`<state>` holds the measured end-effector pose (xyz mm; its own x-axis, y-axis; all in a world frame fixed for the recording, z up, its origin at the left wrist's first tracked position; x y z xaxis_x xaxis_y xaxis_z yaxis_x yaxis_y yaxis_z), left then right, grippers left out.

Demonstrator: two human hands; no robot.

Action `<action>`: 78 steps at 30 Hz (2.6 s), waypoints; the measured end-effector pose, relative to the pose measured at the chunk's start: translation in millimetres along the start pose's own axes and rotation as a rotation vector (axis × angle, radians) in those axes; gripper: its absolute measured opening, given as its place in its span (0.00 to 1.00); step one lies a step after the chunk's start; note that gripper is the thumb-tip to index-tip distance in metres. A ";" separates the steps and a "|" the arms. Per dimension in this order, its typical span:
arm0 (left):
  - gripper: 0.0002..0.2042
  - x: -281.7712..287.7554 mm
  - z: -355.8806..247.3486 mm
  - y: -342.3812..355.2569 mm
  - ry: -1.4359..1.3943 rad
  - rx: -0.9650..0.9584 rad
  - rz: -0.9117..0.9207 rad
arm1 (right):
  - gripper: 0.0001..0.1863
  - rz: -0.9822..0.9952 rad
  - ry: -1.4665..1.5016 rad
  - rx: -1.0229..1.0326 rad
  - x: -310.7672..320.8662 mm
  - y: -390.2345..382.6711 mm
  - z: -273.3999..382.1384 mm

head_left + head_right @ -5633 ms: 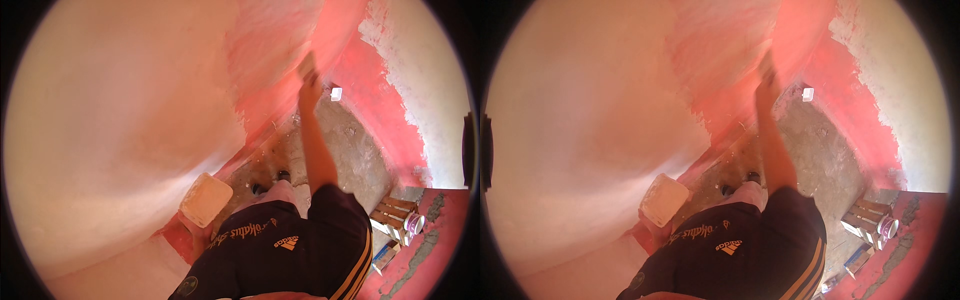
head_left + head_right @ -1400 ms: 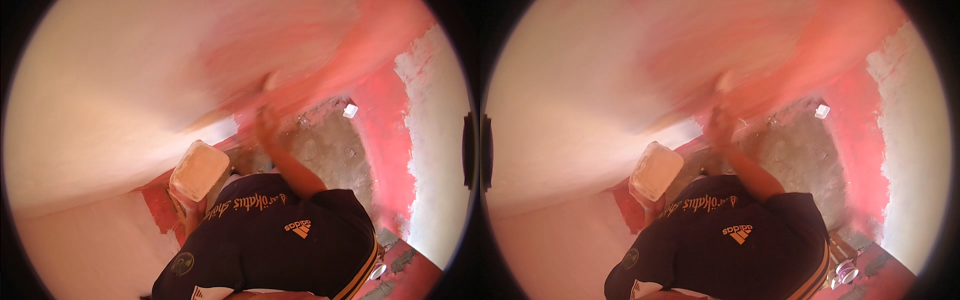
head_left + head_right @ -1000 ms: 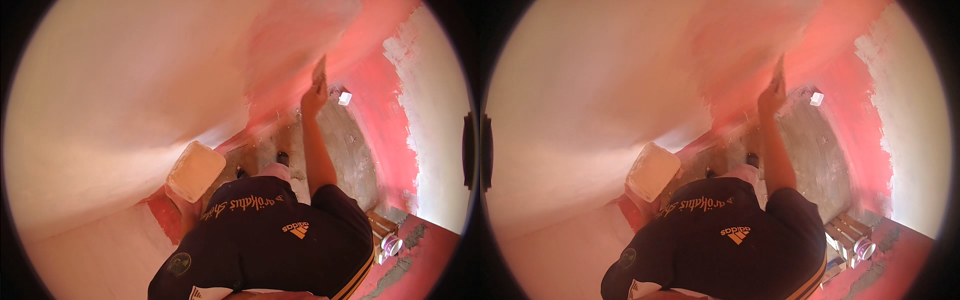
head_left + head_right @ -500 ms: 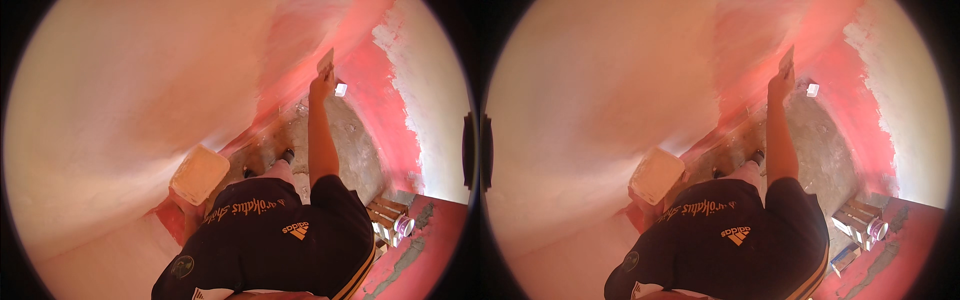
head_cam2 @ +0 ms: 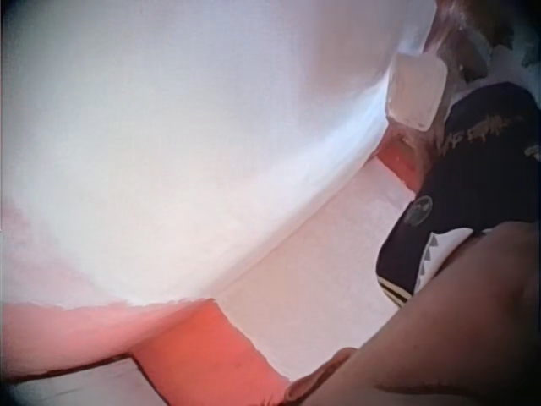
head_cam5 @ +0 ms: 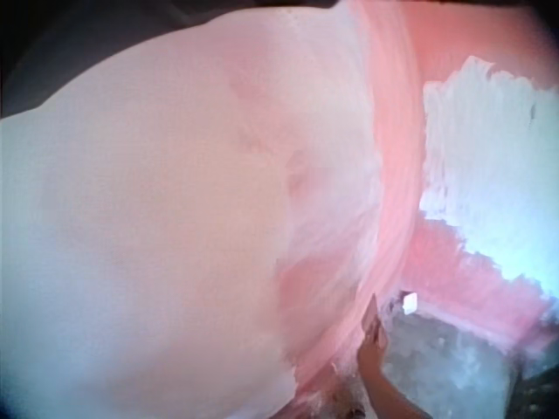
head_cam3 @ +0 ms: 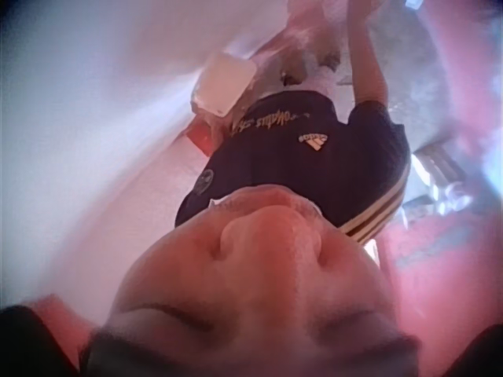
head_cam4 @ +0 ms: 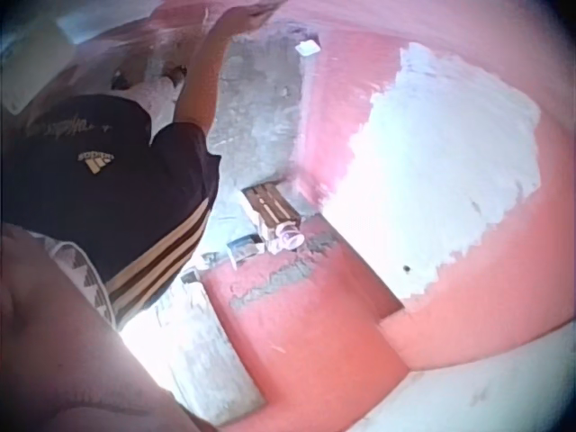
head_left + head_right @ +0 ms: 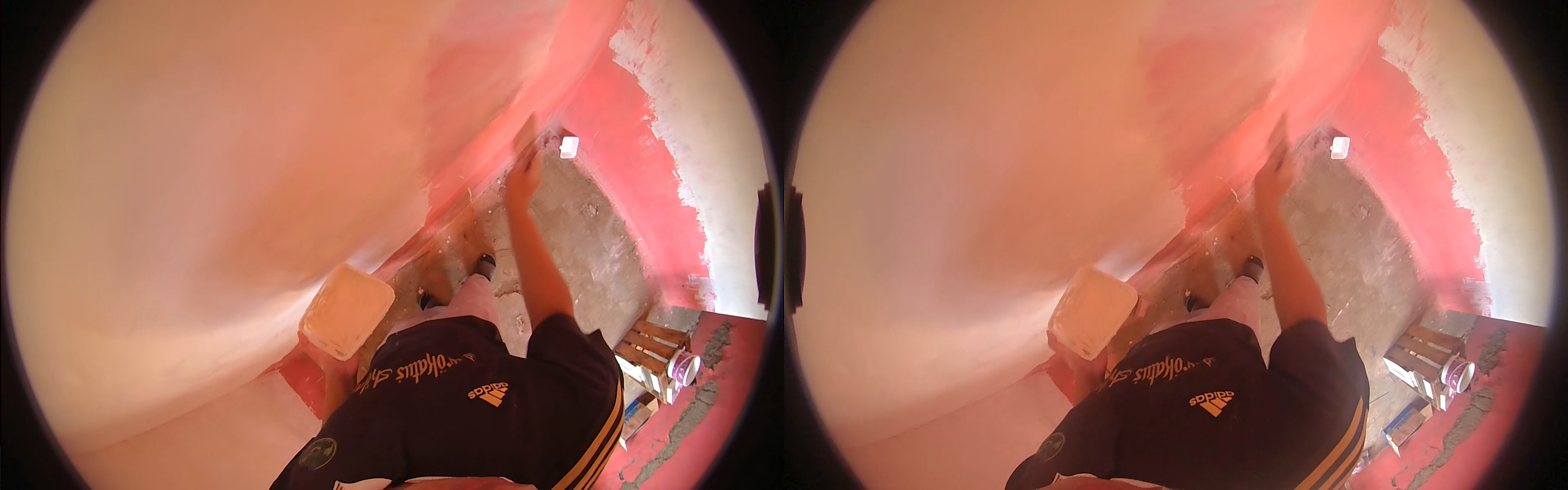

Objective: The person applies white plaster to a pink-painted wall using a putty knife, repeatedly scraping plaster from a small container onto the tool and spreading it across the wall surface.

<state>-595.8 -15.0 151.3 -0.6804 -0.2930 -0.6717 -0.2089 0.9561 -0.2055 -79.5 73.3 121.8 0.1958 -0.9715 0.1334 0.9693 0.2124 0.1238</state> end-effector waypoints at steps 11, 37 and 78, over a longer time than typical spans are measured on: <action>0.35 -52.8 30.1 -3.5 0.312 0.019 0.257 | 0.15 0.389 -0.015 -0.004 -46.6 -135.7 -0.7; 0.34 -36.3 15.6 -1.4 0.136 0.067 0.009 | 0.20 0.341 0.113 -0.311 -1.3 -58.3 -116.6; 0.30 -47.2 5.0 -10.6 0.051 -0.018 0.382 | 0.22 0.142 0.238 0.099 36.3 -36.9 40.4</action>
<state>-558.0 -11.3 181.7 -0.7453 0.0844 -0.6614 0.0546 0.9963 0.0656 -114.1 34.5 161.8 0.3696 -0.9260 -0.0768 0.9126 0.3462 0.2177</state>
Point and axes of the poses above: each hand's wrist, its own y-axis towards the middle knuckle, its own x-axis out of the back of the hand, z = x × y, the point moved 5 cm from there along y, towards the middle knuckle, and after that the axes turned 15 degrees about -x, right-handed, at the moved point
